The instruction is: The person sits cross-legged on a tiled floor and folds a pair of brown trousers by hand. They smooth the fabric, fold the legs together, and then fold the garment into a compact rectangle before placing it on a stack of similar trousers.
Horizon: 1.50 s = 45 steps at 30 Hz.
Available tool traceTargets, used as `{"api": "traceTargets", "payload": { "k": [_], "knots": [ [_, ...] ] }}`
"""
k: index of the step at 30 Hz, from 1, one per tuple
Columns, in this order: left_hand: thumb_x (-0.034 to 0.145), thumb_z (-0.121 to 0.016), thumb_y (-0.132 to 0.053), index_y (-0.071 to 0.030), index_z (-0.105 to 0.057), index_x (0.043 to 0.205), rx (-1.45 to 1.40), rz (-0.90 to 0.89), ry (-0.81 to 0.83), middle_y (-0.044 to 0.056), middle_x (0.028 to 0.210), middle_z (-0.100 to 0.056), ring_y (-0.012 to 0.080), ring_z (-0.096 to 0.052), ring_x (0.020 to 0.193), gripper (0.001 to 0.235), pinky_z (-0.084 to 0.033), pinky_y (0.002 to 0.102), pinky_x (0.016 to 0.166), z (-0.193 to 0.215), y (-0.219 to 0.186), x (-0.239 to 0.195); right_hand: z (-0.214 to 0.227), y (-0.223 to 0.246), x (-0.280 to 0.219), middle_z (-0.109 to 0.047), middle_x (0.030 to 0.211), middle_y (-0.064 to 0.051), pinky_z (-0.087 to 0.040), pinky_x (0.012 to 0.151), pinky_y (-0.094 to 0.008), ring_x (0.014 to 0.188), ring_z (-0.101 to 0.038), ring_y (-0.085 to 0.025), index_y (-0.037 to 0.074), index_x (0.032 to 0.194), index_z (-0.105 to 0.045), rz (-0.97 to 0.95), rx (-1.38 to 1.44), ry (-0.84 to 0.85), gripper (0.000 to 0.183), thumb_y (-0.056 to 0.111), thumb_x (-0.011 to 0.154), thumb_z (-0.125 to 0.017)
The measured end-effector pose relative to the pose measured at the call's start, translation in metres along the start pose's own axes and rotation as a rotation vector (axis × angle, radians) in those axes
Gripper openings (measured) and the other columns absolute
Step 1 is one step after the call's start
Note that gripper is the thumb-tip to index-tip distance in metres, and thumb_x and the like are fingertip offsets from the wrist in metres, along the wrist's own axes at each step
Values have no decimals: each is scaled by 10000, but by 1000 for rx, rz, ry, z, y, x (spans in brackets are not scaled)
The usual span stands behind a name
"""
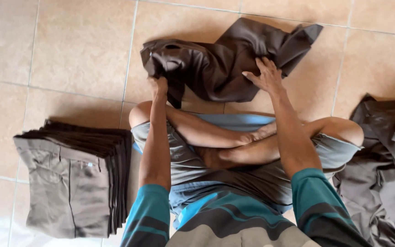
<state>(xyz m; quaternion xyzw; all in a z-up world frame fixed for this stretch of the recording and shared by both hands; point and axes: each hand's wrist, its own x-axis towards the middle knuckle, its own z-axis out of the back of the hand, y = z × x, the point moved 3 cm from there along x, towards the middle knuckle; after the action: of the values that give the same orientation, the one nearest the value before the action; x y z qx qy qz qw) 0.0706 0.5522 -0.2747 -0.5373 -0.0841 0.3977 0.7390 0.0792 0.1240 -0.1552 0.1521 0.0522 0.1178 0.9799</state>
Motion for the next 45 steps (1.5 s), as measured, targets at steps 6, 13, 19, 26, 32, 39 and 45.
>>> {"api": "traceTargets", "payload": {
  "k": [6,13,19,26,32,39,45],
  "knots": [
    [698,-548,-158,-120,-746,1060,191,-222,-82,156,1001,-807,400,-755,942,415,-597,486,716,7,-171,-21,-52,98,-17,-552,1403,-288,-389,1035,-583,1258,-488,-507,10,1301,-689,-94,65,-3,960,854,907,-453],
    [785,-578,-123,-269,-418,1111,896,-1175,63,96,1108,-401,347,-541,1033,391,-308,564,851,-123,-286,-193,-88,174,-94,-568,1043,-128,-439,837,-419,936,-515,-252,104,996,-498,120,761,564,141,239,966,-471],
    [762,-627,-19,-194,-537,1361,622,-1341,299,145,1633,-279,356,-338,1505,631,-323,634,1133,-65,-208,-267,21,111,-114,-679,963,-92,-455,759,-390,879,-630,-212,94,1052,-653,92,616,297,253,323,994,-566],
    [729,-939,-414,-34,-355,1571,995,-647,125,298,1658,-167,447,-229,1540,1094,-260,724,1151,46,-79,-171,16,3,-90,-696,1091,-155,-496,823,-501,963,-698,-333,88,1144,-645,-271,404,-190,344,308,918,-781],
    [697,-1011,-359,-96,9,1656,763,-509,90,344,1684,58,571,-541,1338,1425,-521,518,1032,43,-86,-151,-12,16,-41,-369,1614,-97,-751,698,-346,1346,-564,-321,101,1559,-315,-982,1190,-43,918,358,848,-836],
    [803,-836,-377,-81,-350,1548,897,-418,306,211,1347,-580,464,-676,1125,937,-539,602,973,-19,2,-37,-29,2,-17,-697,1093,-139,-719,667,-481,888,-802,-315,64,1360,-571,-640,1426,-148,618,195,840,-878],
    [1067,-519,-358,-45,-591,1094,543,-1078,-183,114,854,-620,312,-576,748,322,-474,463,846,22,-180,-106,50,20,-13,-764,1039,-49,-631,873,-386,953,-712,-188,112,1088,-716,-60,1559,-558,263,68,867,-851]
  ]
}}
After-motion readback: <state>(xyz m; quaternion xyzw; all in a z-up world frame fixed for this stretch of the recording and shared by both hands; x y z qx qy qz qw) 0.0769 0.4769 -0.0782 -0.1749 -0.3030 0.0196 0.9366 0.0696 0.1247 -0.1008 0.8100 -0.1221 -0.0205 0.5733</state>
